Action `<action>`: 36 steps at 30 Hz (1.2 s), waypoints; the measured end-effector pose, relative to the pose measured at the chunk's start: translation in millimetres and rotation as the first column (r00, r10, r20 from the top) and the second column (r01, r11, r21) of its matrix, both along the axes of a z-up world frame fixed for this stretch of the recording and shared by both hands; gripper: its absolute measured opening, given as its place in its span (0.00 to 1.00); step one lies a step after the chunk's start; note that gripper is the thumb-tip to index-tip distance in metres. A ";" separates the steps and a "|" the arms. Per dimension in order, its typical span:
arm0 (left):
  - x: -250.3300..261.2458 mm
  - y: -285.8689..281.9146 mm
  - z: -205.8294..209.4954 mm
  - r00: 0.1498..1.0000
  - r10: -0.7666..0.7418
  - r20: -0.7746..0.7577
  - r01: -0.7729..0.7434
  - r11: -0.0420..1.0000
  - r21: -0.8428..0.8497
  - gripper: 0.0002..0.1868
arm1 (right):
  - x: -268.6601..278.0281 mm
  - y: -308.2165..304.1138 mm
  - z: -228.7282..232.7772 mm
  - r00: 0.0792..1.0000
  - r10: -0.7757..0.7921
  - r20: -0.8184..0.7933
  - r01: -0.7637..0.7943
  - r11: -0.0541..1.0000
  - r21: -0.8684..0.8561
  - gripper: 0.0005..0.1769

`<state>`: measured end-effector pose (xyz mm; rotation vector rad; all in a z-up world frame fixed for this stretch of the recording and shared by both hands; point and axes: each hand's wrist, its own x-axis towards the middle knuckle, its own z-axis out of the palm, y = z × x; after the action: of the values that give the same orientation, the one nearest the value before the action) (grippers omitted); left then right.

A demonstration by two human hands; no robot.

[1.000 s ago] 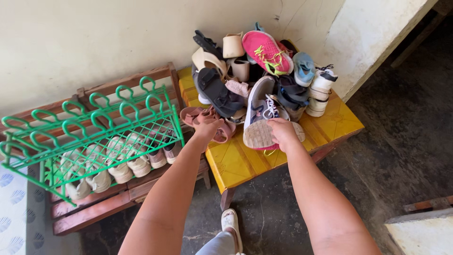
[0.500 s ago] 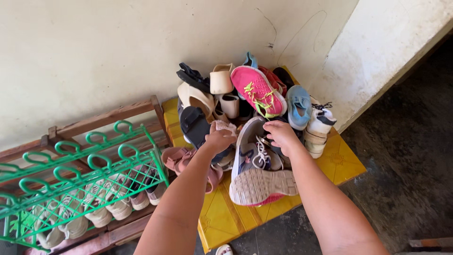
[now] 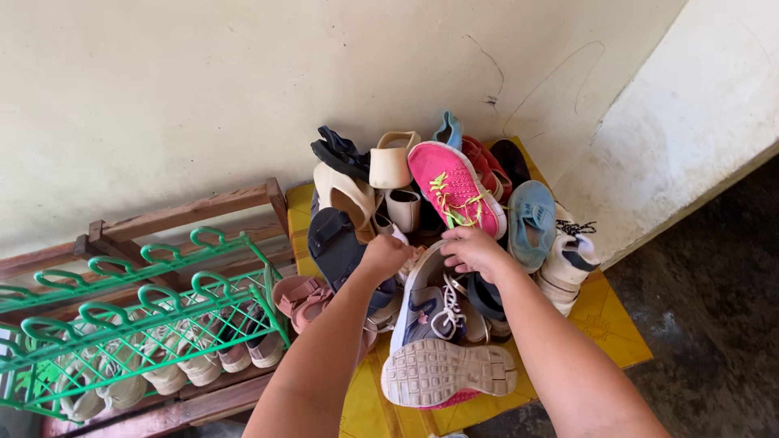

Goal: The person wipes several pairs of shoes with a cloth, handling them one at a time. They pick up each shoe, wipe the exterior surfaces, and place the cleaned shoes onto a green shoe rack. The task includes handling sneakers and sandals from a pile on a yellow table.

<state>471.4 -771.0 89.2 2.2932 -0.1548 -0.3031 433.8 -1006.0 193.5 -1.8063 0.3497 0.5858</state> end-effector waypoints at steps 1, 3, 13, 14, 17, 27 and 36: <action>-2.3 -3.4 9.9 0.997 0.013 -0.078 -0.029 0.980 -0.199 0.18 | 3.0 1.3 0.6 0.997 0.070 -0.036 -0.070 0.997 0.012 0.27; 2.3 -8.9 38.0 0.977 -0.004 -0.212 -0.119 0.818 -0.562 0.16 | 17.2 4.5 6.2 0.973 0.211 -0.092 -0.208 0.977 0.038 0.33; 21.7 -29.2 119.3 0.839 -0.192 -0.509 -0.419 0.370 -0.829 0.10 | 54.8 2.5 30.5 0.859 0.488 -0.156 -0.451 0.865 0.222 0.28; 23.5 -28.7 119.1 0.856 -0.163 -0.490 -0.420 0.330 -0.845 0.09 | 57.0 3.1 33.7 0.872 0.469 -0.143 -0.431 0.872 0.231 0.27; 36.0 -30.6 112.1 0.853 0.038 -0.521 -0.487 0.416 -0.768 0.13 | 68.7 -4.1 42.1 0.928 0.353 -0.117 -0.293 0.888 0.355 0.25; 67.7 -46.8 67.6 0.784 0.363 -0.504 -0.609 0.604 -0.514 0.21 | 124.9 -64.1 29.9 0.667 -0.543 0.510 0.328 0.829 0.454 0.25; 83.6 -83.3 119.2 0.766 0.262 -0.587 -0.466 0.855 -0.228 0.43 | 108.7 -80.7 9.6 0.769 -0.432 0.470 0.356 0.901 0.247 0.27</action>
<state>555.0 -854.3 208.4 1.7348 0.4970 -0.6395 542.5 -1086.8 203.1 -1.6065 0.2952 -0.1801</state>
